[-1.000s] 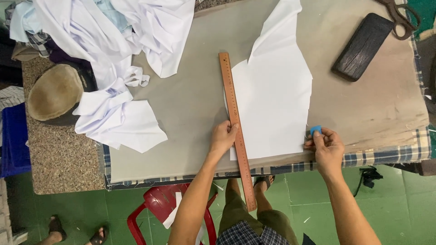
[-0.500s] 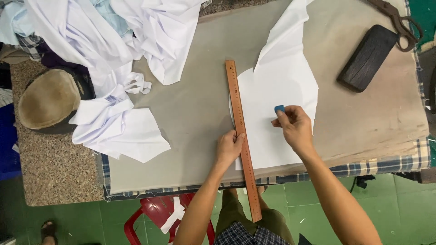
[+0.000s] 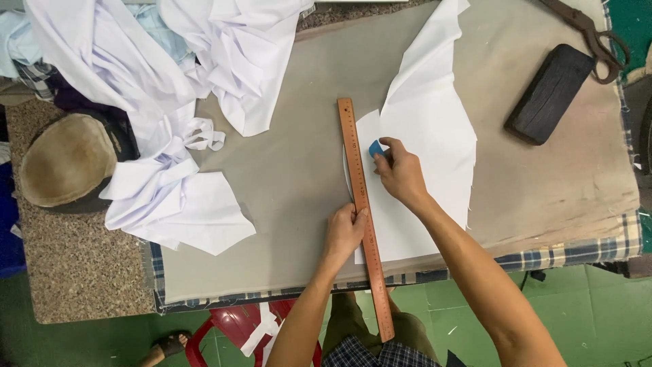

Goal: The person irons a white fabric piece on a table using an iron. Then, the person uses a wooden ruler and a blue marker to draw straight lines on the fabric.

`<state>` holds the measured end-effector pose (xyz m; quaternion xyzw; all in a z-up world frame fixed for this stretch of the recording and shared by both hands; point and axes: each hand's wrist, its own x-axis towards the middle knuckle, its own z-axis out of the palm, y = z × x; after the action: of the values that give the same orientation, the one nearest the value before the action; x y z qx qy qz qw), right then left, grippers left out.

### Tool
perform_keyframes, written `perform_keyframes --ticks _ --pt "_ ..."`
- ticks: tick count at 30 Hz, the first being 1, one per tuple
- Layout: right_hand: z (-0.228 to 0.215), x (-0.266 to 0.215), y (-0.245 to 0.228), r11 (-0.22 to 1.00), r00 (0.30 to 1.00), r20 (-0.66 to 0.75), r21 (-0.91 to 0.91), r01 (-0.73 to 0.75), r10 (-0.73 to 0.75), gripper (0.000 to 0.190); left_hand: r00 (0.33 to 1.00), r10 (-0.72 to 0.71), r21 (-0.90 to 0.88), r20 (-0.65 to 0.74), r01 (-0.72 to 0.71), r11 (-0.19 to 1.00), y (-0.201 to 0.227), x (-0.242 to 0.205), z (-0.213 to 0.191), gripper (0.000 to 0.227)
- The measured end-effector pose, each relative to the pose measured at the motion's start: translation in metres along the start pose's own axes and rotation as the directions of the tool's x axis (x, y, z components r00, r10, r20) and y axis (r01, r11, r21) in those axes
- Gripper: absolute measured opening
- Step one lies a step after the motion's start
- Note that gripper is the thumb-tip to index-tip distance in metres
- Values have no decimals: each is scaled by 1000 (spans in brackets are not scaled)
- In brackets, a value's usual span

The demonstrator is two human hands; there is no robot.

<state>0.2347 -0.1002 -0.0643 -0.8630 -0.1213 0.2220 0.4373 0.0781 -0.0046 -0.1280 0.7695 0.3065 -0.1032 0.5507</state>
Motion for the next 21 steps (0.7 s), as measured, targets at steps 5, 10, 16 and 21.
perform_keyframes --ticks 5,10,16,21 --pt "11 25 0 992 999 20 -113 52 -50 35 1000 -2 -3 -9 2 1000 -16 5 8 29" --pt "18 50 5 977 996 20 -194 91 -89 35 1000 -4 -5 -17 4 1000 -15 6 10 29" --pt "19 59 -6 964 995 33 -247 102 -97 37 999 -15 -8 -36 15 1000 -16 5 12 31" --pt "19 64 -11 962 995 32 -254 96 -91 38 997 35 -3 -63 -35 999 -16 4 14 30"
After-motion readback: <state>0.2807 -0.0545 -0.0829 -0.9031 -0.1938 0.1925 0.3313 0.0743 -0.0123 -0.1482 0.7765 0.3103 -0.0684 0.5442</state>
